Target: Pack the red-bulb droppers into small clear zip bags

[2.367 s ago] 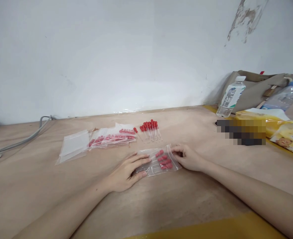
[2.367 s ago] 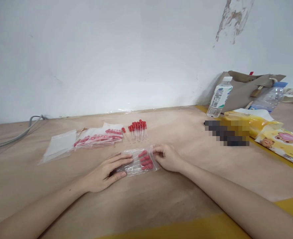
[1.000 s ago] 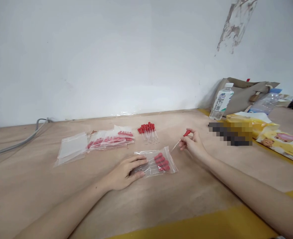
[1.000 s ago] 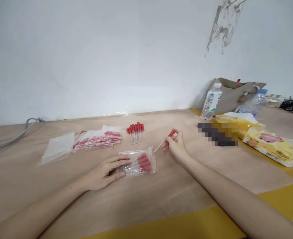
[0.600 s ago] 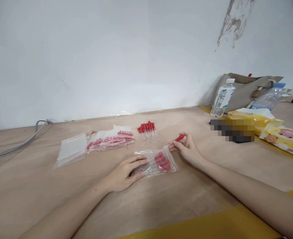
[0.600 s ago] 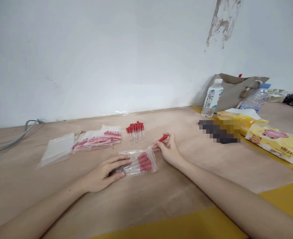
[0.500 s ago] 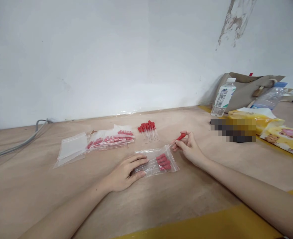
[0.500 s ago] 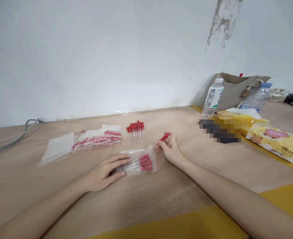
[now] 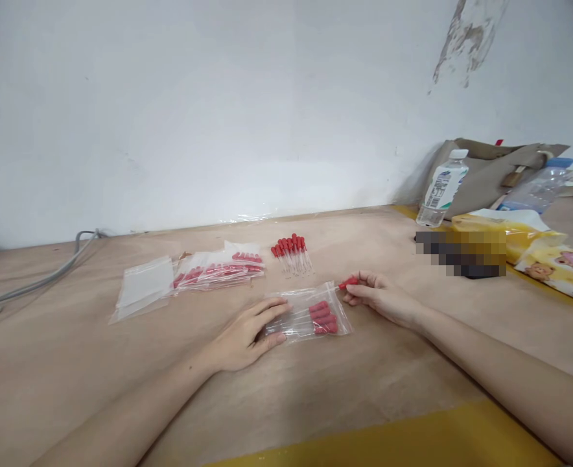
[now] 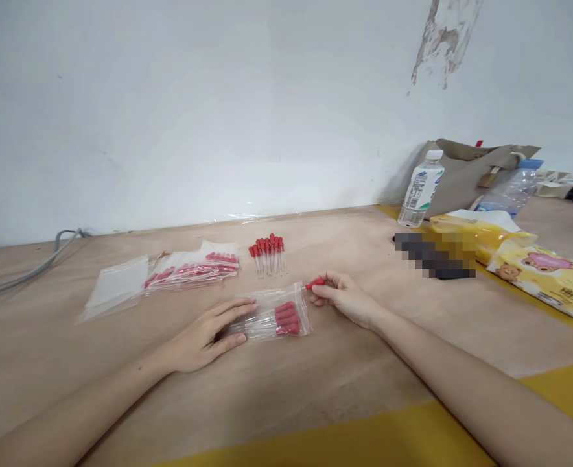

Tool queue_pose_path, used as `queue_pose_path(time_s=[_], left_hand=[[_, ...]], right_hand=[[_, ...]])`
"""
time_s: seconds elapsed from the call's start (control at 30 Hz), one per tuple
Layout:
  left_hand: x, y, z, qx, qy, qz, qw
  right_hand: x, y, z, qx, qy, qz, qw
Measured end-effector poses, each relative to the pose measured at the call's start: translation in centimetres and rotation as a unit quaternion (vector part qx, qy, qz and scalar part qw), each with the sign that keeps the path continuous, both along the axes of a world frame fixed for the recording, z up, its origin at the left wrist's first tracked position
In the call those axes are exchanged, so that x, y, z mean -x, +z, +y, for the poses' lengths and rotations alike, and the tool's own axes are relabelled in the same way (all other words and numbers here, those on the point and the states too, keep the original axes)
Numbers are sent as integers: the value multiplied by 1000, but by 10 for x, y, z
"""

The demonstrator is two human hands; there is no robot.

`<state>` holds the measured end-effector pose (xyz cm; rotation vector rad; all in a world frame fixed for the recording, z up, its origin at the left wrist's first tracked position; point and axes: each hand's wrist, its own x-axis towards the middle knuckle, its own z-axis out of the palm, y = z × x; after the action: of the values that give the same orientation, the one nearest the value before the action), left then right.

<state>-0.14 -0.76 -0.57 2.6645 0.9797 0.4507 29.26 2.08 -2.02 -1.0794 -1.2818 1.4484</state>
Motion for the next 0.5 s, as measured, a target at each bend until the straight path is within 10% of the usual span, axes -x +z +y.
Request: queue_pose_path(time_s=[0.5], left_hand=[[-1, -2, 2, -2, 7, 5, 1000]], right_hand=[[13, 2, 6, -78, 107, -194, 972]])
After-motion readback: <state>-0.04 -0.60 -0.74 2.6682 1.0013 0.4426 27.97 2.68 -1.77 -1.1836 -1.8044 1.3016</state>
